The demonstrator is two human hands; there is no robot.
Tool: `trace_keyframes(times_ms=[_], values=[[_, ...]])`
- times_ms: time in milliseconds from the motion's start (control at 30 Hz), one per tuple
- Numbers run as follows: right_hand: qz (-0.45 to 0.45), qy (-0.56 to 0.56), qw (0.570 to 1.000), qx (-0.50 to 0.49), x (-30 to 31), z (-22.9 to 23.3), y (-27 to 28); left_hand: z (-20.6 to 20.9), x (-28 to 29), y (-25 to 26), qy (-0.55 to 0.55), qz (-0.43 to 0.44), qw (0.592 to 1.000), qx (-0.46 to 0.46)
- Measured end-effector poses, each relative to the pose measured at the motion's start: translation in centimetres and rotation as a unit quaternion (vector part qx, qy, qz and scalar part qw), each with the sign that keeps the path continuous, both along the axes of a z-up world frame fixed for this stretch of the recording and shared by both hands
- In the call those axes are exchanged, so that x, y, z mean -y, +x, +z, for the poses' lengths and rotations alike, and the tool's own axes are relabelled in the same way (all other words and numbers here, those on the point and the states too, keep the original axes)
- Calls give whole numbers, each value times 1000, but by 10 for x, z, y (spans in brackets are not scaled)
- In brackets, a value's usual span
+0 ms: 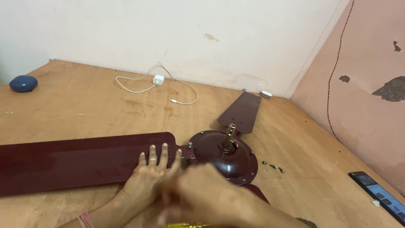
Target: The person attaches maroon fan blades to the central motor housing using a yellow screwdriver. They align each blade, insert screws, and tighten them sequentially while stabilizing the fan on a wooden table.
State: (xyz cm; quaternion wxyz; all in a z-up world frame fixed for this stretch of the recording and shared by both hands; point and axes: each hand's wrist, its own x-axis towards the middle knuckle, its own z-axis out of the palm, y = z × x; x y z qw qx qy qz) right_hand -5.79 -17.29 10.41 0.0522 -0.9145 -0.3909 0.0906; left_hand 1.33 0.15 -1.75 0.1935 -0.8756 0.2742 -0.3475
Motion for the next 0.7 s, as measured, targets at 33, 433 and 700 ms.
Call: trace_keyframes(times_ms=[33,433,700], values=[[23,-53,998,22,-5,-11,-1,0,0,0,-11,0,1000,7],[35,-60,997,45,-1,16,-1,-1,1,0,15,9,1000,22],[-174,195,940,220,30,118,27,2,0,-2,17,0,1000,1]])
